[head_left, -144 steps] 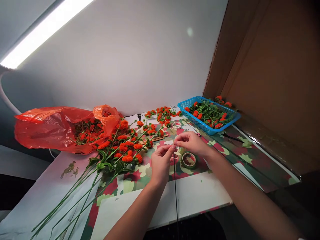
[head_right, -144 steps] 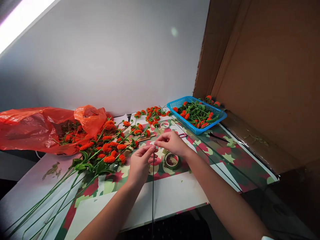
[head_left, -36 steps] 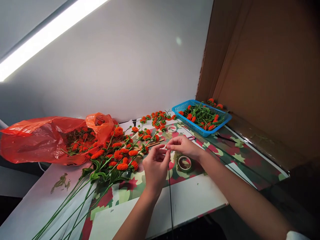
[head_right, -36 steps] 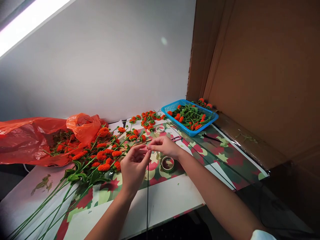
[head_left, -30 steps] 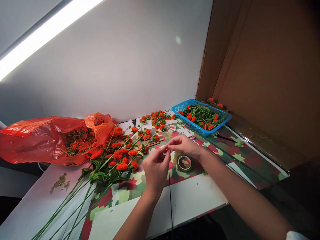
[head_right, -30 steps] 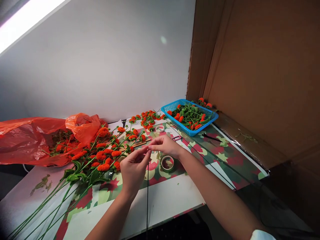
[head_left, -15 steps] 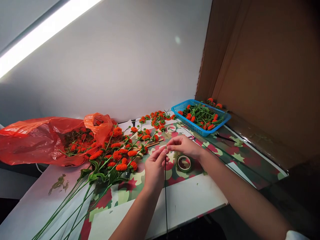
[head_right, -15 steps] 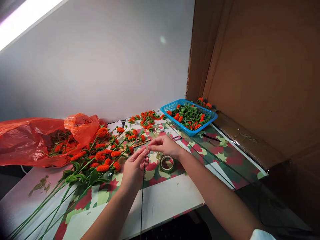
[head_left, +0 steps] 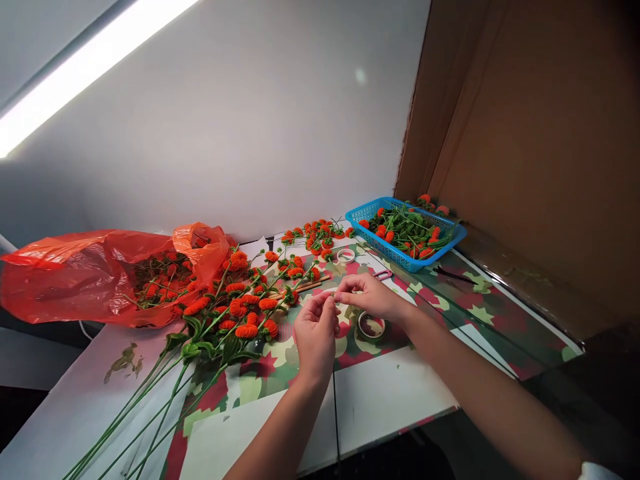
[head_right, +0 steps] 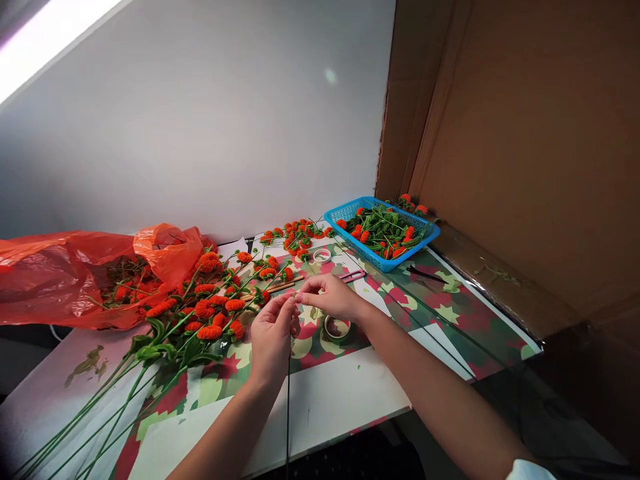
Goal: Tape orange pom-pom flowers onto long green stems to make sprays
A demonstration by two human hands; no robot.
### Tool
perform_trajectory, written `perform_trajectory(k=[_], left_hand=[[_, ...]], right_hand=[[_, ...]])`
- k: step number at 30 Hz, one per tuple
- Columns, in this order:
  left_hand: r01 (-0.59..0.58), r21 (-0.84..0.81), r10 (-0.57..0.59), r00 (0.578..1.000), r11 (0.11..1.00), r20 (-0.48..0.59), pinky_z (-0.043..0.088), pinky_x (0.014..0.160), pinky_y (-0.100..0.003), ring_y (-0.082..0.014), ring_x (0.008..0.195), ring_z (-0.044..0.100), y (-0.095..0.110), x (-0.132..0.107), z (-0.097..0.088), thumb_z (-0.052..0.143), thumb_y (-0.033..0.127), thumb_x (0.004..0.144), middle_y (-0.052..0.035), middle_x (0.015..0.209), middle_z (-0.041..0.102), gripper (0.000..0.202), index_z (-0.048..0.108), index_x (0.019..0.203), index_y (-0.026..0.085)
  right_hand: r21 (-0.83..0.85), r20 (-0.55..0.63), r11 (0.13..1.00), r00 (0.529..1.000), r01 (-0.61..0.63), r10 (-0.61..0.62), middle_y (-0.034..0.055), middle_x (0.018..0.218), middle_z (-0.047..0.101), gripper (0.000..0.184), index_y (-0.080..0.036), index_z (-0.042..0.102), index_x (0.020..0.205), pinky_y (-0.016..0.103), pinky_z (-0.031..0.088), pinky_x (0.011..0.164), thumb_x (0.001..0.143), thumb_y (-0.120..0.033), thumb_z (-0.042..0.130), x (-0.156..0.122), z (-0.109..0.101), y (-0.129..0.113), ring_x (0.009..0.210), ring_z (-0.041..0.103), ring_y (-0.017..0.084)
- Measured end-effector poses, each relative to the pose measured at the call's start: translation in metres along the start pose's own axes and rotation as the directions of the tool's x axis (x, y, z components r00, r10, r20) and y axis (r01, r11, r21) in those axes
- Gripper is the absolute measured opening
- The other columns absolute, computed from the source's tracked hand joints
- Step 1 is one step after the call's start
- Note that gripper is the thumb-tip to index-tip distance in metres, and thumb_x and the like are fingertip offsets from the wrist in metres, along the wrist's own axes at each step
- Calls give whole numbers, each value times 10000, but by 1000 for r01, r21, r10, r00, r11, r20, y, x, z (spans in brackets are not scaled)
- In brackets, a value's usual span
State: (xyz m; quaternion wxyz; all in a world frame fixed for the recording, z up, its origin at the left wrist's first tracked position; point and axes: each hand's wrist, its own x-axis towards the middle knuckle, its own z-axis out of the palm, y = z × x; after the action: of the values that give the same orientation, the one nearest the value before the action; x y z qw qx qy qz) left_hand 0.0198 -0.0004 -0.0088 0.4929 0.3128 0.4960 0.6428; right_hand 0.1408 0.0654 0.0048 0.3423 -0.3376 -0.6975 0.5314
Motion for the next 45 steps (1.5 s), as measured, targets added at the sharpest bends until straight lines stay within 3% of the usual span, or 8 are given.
perform_trajectory(k=[4, 8, 20, 26, 35, 39, 42, 45], left_hand=[[-20, 37, 20, 1000, 999, -14, 288, 369, -150, -29, 395, 377, 1, 1, 0, 681, 372, 682, 58, 542, 502, 306, 617, 844, 121], [-67, 39, 67, 998, 997, 7, 313, 370, -157, -32, 393, 395, 2, 1, -1, 664, 350, 698, 42, 559, 533, 279, 617, 838, 112], [60, -142, -47, 994, 988, 94, 346, 393, -145, -50, 395, 469, 6, 3, -2, 704, 312, 654, 56, 564, 586, 430, 493, 998, 164], [61, -205, -41, 994, 977, 102, 318, 393, -125, -45, 386, 454, 4, 5, -1, 690, 285, 659, 78, 538, 571, 390, 375, 880, 216], [60, -191, -33, 990, 980, 138, 334, 410, -131, -43, 398, 453, 6, 2, 1, 680, 320, 678, 79, 560, 576, 380, 352, 846, 224], [-20, -47, 25, 993, 999, 115, 416, 455, -178, -73, 455, 525, 7, -2, -2, 693, 360, 680, 47, 603, 603, 343, 445, 855, 199], [-91, 146, 75, 990, 985, 117, 429, 459, -196, -91, 477, 543, 9, -3, -3, 747, 350, 620, 14, 588, 607, 289, 573, 733, 148], [-112, 207, 82, 985, 972, 149, 408, 433, -199, -96, 453, 519, 9, -2, -4, 732, 362, 639, -7, 532, 604, 254, 643, 667, 126]], right_hand=[[8, -41, 1000, 999, 26, -25, 21, 720, 606, 216, -144, 632, 699, 284, 413, 710, 751, -354, 620, 0, 4, 0, 725, 537, 145], [210, 51, 977, 998, -44, 34, 16, 688, 613, 250, -143, 622, 711, 271, 420, 665, 738, -390, 634, 0, 7, 3, 683, 554, 135], [608, 159, 749, 964, -264, 211, -4, 643, 615, 323, -131, 685, 862, 220, 419, 579, 607, -310, 767, 2, 14, 15, 588, 550, 85], [637, 179, 743, 977, -207, 119, -7, 571, 605, 299, -122, 679, 825, 247, 430, 565, 641, -351, 739, 2, 16, 12, 542, 550, 101], [598, 141, 791, 989, -128, 53, -38, 528, 558, 300, -135, 645, 734, 281, 458, 564, 646, -404, 743, 3, 18, 16, 524, 584, 135], [543, 85, 834, 994, -99, 62, -33, 553, 563, 282, -137, 639, 697, 255, 432, 566, 658, -399, 738, 2, 14, 15, 532, 544, 106], [497, 7, 862, 993, -105, 117, -22, 590, 580, 269, -139, 636, 652, 225, 398, 581, 627, -376, 761, 2, 8, 12, 571, 517, 88], [494, 17, 860, 990, -131, 141, -26, 586, 571, 272, -142, 632, 634, 222, 382, 575, 609, -375, 771, 1, 5, 10, 564, 503, 85]])
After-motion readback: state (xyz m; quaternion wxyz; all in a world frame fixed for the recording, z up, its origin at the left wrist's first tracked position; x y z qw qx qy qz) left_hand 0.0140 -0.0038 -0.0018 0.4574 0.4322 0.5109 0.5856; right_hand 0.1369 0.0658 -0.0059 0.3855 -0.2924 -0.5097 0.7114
